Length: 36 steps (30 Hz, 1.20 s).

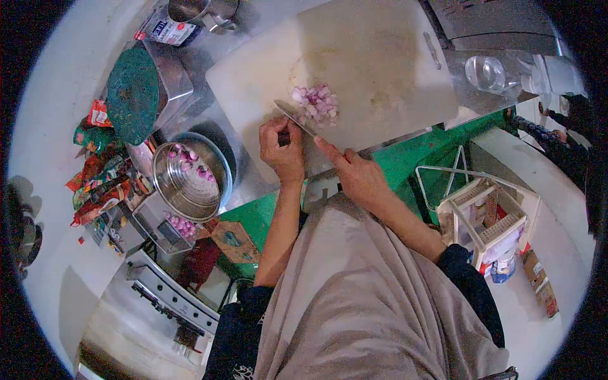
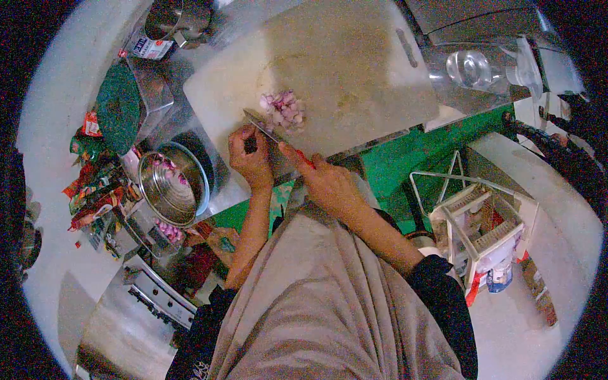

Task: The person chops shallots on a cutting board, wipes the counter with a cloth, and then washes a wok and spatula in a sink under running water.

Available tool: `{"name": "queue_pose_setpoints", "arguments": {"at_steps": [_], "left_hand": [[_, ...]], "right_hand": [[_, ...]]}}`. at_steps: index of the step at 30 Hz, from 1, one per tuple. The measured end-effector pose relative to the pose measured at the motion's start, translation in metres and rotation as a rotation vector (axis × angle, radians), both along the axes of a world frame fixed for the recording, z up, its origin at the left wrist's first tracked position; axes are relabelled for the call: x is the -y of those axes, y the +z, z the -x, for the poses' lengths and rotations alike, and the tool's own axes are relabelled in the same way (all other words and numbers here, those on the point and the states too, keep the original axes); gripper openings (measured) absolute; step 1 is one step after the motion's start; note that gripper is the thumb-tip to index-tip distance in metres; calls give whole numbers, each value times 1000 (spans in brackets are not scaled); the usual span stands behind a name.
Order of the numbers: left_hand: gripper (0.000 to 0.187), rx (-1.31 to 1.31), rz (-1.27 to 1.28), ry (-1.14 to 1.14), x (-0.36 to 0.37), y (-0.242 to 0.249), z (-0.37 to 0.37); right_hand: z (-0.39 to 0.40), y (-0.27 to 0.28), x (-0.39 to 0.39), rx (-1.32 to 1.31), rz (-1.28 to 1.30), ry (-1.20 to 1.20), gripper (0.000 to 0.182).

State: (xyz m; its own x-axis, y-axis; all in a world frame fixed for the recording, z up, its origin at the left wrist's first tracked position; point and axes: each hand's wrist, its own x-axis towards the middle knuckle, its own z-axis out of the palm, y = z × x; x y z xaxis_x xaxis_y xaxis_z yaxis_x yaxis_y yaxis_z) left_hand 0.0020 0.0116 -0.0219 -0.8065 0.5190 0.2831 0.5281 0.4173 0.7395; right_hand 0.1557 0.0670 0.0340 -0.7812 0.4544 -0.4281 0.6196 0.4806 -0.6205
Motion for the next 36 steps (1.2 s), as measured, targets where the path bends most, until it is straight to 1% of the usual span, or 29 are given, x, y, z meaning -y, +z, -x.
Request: {"name": "queue_pose_setpoints", "arguments": {"at_steps": [2, 5, 8, 11, 14, 17, 20, 23, 26, 32, 36], "left_hand": [[11, -37, 5, 1, 1, -3, 1], [10, -28, 1, -2, -1, 2, 0], [10, -6, -35, 7, 0, -1, 0], [10, 42, 15, 11, 1, 2, 0], [9, 57, 23, 24, -1, 7, -2], [9, -26, 3, 7, 1, 1, 0], [10, 1, 13, 8, 1, 4, -1], [10, -38, 10, -8, 1, 2, 0], [10, 43, 1, 1, 1, 5, -2], [12, 9, 16, 5, 1, 3, -1], [12, -5, -2, -6, 3, 0, 0]], "right_hand": [[-3, -1, 3, -13, 4, -19, 75], [-17, 4, 6, -40, 45, -53, 66], [-34, 0, 5, -166, 142, -116, 73], [-39, 1, 5, -193, 160, -160, 69], [-31, 15, 2, -46, 144, -80, 68], [-28, 15, 3, -72, 78, -52, 60], [-27, 12, 4, -31, 49, -21, 60], [-27, 8, 7, -41, 29, -24, 64], [-25, 9, 7, 29, -11, 16, 70], [-21, 16, 8, 70, -91, 53, 77], [-16, 18, 6, 10, -92, 27, 78]]}}
